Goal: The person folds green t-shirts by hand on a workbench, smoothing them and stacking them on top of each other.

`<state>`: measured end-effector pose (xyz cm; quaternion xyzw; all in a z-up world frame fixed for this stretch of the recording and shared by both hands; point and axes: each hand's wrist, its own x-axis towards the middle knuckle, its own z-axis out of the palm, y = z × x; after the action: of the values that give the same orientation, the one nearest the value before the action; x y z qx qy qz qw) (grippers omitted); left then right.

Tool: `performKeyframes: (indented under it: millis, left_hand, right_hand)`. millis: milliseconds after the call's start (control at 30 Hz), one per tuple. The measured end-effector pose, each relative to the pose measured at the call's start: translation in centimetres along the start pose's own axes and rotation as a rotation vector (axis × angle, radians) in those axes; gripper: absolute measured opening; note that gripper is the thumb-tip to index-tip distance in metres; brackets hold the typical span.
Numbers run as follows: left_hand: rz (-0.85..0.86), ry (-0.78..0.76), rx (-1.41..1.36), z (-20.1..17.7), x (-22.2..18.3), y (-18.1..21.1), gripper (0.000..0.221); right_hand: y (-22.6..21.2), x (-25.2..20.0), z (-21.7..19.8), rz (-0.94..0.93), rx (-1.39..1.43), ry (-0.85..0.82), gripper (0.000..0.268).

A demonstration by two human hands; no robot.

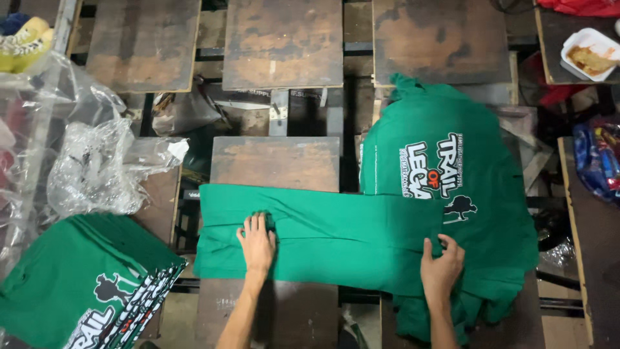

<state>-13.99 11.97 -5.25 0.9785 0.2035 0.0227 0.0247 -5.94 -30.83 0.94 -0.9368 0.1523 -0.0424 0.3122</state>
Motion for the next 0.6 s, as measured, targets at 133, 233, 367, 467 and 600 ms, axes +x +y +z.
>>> performKeyframes:
  millis: [133,233,367,467,600]
  left_hand:
    - [0.087,-0.021,0.051,-0.2,0.1,-2.8,0.054]
    - [0.085,0.147,-0.059,-2.2,-0.6,-3.8,0.026]
    - [0.179,0.005,-0.029,-2.4,-0.8,-4.8,0.031]
    - [0.226,-0.073,-0.137,-4.6,-0.2,-3.8,0.034]
    - [0.248,0.027,-0.173,-5.3,2.5,-2.4,0.031]
  right_hand:
    - [1.5,-0.6,2.1,-0.086,-0.075,0.063,0.038]
    - [2.0,-0.7,2.6,-0.070,-0.097,0.108,0.030]
    - [1.7,-0.5,2.4,-0.094,-0.071,0.110,0.026]
    - [1.9,0.0,2.3,-0.112,-0.066,0.124,0.023]
    - [1.4,1.6,2.3,-0.143,-0.092,0.195,0.016]
